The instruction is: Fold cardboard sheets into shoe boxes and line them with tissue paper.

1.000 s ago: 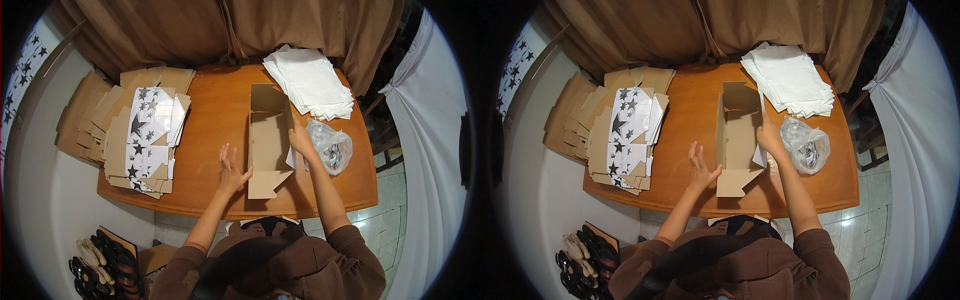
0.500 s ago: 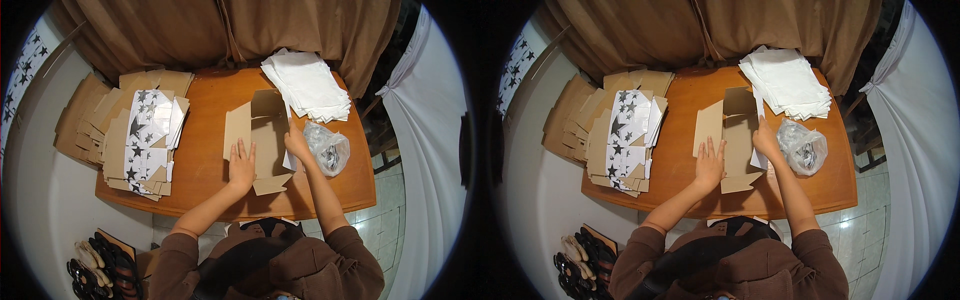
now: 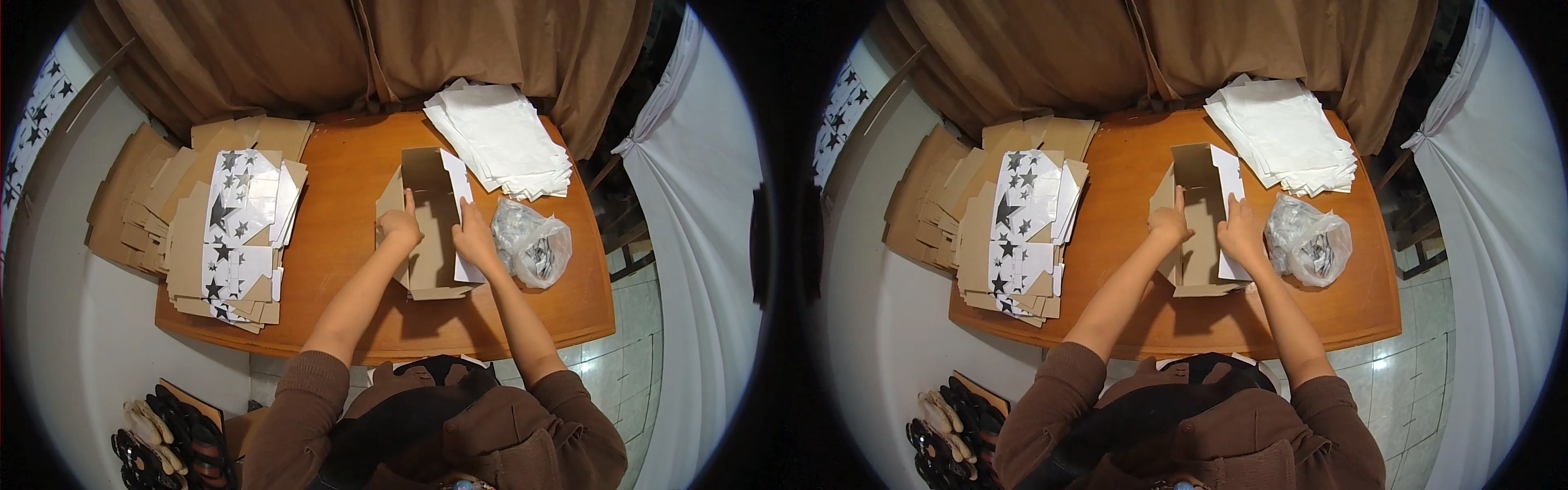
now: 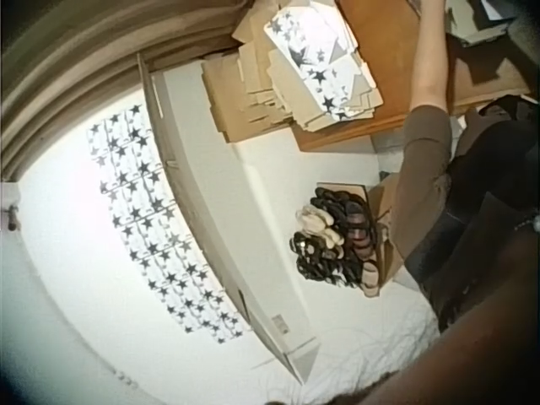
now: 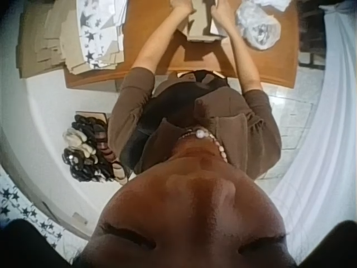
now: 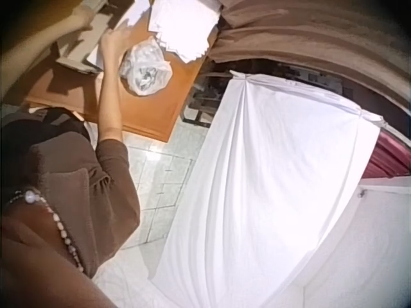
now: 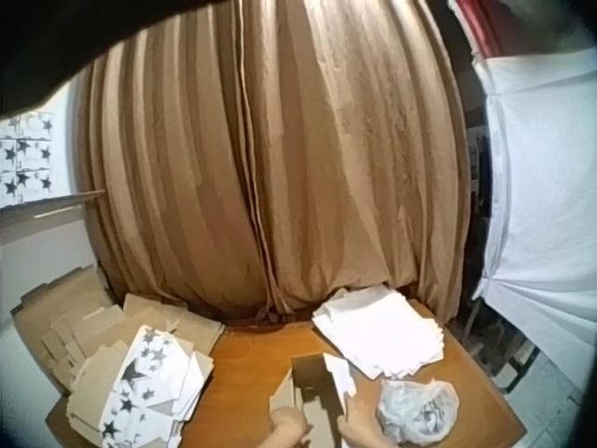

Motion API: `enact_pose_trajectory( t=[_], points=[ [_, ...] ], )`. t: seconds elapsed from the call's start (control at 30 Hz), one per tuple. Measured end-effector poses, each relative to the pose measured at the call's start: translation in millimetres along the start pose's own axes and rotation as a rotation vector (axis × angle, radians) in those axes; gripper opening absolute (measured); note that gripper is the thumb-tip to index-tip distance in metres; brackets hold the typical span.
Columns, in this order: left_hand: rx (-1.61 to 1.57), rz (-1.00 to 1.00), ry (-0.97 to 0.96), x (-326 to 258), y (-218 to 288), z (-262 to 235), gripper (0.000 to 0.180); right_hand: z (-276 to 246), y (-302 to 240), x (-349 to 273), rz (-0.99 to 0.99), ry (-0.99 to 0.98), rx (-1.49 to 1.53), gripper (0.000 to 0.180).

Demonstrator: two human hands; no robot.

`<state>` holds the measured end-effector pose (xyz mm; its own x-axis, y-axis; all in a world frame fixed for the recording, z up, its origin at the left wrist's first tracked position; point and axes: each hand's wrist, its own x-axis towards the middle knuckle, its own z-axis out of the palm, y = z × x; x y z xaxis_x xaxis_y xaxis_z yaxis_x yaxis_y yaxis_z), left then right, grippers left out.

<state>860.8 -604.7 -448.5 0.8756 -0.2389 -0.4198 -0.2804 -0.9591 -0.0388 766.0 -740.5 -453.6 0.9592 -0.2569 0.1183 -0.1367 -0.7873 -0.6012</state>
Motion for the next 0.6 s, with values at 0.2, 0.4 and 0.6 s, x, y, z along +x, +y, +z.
enact_pose_trajectory(
  t=[0.2,0.4,0.6],
  points=[
    [0.002,-0.048,0.352,33,6,-20,0.096,4,4,-6,-0.021,0.063,0.024,0.06],
    [-0.066,-0.007,0.353,68,-6,-21,0.093,16,2,-14,-0.058,0.07,-0.056,0.064],
    [-0.135,0.048,0.363,63,-18,9,0.091,24,-5,-11,-0.145,0.017,-0.259,0.056]
  ],
)
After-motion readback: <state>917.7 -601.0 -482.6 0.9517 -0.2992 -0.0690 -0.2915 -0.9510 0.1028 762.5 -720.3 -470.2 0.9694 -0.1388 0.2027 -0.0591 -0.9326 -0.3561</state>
